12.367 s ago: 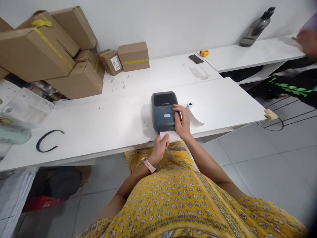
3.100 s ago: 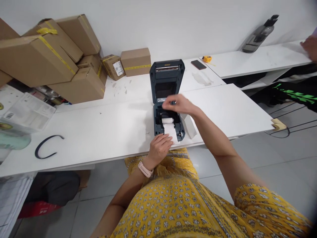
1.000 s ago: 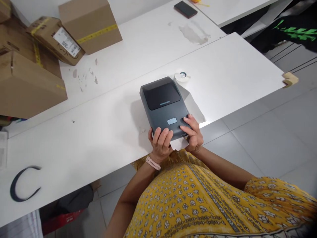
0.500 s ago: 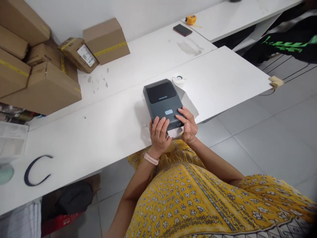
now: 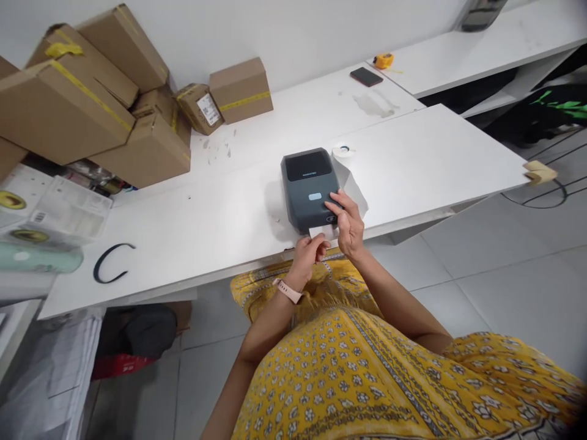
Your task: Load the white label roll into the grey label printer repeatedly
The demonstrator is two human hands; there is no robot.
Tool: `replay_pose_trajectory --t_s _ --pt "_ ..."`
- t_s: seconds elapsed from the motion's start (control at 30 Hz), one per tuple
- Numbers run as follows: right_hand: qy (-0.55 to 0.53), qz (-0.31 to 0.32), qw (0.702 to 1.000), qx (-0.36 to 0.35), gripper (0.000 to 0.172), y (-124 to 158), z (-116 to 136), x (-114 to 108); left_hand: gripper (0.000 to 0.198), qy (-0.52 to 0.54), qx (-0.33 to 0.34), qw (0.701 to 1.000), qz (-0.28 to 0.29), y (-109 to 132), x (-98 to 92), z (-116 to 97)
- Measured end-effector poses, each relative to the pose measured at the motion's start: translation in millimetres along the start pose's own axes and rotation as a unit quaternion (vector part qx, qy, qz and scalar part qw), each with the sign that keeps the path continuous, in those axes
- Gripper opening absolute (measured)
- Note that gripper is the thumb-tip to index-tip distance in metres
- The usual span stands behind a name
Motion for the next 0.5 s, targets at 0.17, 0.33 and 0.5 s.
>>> replay_pose_trajectory --t_s 0.17,0.33,0.5 --pt "0.014 0.003 1.000 -0.013 0.045 -1 2 -1 0.049 0.032 0.025 0.999 -0.023 3 5.1 3" --pt "0.084 -0.027 0.996 -0.021 0.045 -15 14 -4 0.050 0.051 0.066 0.996 -0.010 2 4.6 13" --pt "0.122 0.022 0.992 -0.023 0.043 -32 21 3 0.050 0.051 0.081 0.995 0.004 -3 1.0 21"
Point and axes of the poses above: each hand's wrist, its own y-axis away from the middle knuckle, its own x-axis out of the palm, z = x × y, the point moved 3 cm from there along -y, towards the middle knuckle, and after that the axes turned 7 degrees about x, right-handed, at the moved point
